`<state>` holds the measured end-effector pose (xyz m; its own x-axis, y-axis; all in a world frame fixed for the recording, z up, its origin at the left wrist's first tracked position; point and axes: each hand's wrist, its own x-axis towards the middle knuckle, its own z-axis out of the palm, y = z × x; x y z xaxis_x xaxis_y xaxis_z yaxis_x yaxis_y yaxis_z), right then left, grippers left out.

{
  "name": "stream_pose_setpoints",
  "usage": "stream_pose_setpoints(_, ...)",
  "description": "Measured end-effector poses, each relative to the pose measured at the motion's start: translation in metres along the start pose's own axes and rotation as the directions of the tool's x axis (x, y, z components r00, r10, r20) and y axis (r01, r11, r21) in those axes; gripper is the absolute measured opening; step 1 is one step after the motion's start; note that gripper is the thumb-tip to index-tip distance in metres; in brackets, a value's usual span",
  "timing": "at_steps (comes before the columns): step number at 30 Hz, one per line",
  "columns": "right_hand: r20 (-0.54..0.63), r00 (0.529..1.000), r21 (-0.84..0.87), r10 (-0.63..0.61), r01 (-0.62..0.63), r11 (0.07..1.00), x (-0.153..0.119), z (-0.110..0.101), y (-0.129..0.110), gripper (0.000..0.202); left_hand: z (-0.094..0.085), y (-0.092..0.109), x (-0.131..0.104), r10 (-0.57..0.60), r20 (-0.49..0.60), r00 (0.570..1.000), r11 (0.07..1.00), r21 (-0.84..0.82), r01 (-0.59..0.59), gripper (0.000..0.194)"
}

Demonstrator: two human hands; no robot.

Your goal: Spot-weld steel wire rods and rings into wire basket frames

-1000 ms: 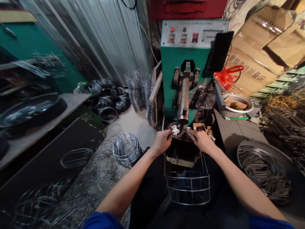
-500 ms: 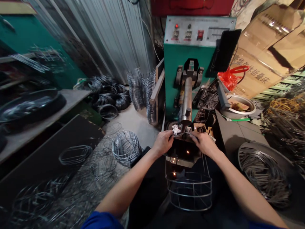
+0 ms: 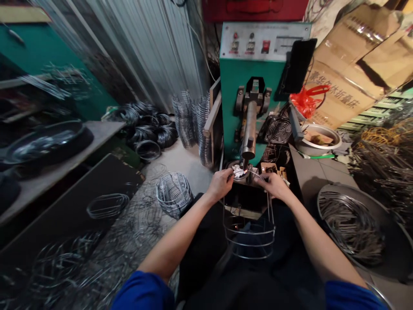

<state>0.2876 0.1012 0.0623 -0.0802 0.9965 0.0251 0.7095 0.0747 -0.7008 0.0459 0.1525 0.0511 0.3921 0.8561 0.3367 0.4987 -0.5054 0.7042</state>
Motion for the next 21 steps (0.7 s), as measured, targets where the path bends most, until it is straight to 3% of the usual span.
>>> stream_pose_setpoints(3,-0.014,0.999,0.142,0.044,-0.042,0.989,-0.027,-0.005,-0.001,0.046,-0.001,-0.009,-0.021,-0.089,-0.001,0.996,0.988,-0.124,0.088,0.018)
stream_pose_setpoints(5,-0.161,0.987,0.137,-0.020,0.043,0.990,-0.051,-0.010,-0.007,0.044,0.004,-0.014,-0.050,-0.230,0.058,0.971,0.872,-0.430,0.232,0.044)
stream_pose_setpoints(6,-0.246,0.968,0.109,-0.058,0.087,0.990,-0.063,-0.014,-0.012,0.041,0.009,-0.015,-0.068,-0.305,0.129,0.944,0.729,-0.606,0.318,0.057)
stream_pose_setpoints(7,-0.322,0.943,0.081,-0.086,0.118,0.990,-0.075,-0.018,-0.018,0.038,0.015,-0.014,-0.088,-0.360,0.227,0.905,0.528,-0.750,0.399,0.069)
stream_pose_setpoints(8,-0.380,0.919,0.059,-0.104,0.136,0.989,-0.085,-0.022,-0.025,0.035,0.023,-0.011,-0.107,-0.381,0.322,0.867,0.344,-0.821,0.456,0.080)
stream_pose_setpoints(10,-0.461,0.879,0.034,-0.119,0.152,0.988,-0.101,-0.030,-0.037,0.030,0.038,0.001,-0.139,-0.307,0.524,0.795,0.057,-0.823,0.565,0.094)
stream_pose_setpoints(11,-0.479,0.869,0.029,-0.126,0.159,0.987,-0.109,-0.034,-0.039,0.028,0.045,0.009,-0.150,-0.275,0.573,0.772,-0.019,-0.806,0.591,0.094)
stream_pose_setpoints(13,-0.455,0.882,0.036,-0.127,0.161,0.986,-0.130,-0.041,-0.025,0.032,0.055,0.025,-0.161,-0.303,0.581,0.756,-0.074,-0.805,0.589,0.082)
stream_pose_setpoints(15,-0.397,0.916,0.058,-0.051,0.080,0.995,-0.164,-0.045,0.017,0.047,0.059,0.035,-0.160,-0.400,0.534,0.744,-0.056,-0.825,0.562,0.069)
stream_pose_setpoints(16,-0.392,0.919,0.064,0.049,-0.025,0.998,-0.187,-0.045,0.049,0.048,0.058,0.037,-0.157,-0.447,0.513,0.733,-0.038,-0.830,0.557,0.067)
stream_pose_setpoints(17,-0.451,0.874,0.054,0.182,-0.177,0.983,-0.215,-0.043,0.085,0.042,0.057,0.036,-0.154,-0.485,0.497,0.720,-0.020,-0.829,0.559,0.068)
stream_pose_setpoints(18,-0.502,0.791,0.027,0.349,-0.389,0.921,-0.246,-0.039,0.123,0.039,0.055,0.033,-0.152,-0.520,0.478,0.708,0.004,-0.828,0.561,0.069)
stream_pose_setpoints(19,-0.491,0.687,-0.017,0.536,-0.623,0.782,-0.279,-0.032,0.160,0.038,0.055,0.028,-0.150,-0.552,0.454,0.700,0.033,-0.826,0.562,0.071)
stream_pose_setpoints(20,-0.442,0.574,-0.078,0.690,-0.791,0.607,-0.314,-0.022,0.193,0.040,0.055,0.023,-0.148,-0.579,0.427,0.695,0.066,-0.825,0.562,0.072)
stream_pose_setpoints(21,-0.367,0.476,-0.143,0.800,-0.878,0.457,-0.346,-0.009,0.221,0.041,0.056,0.018,-0.147,-0.602,0.397,0.693,0.103,-0.822,0.560,0.072)
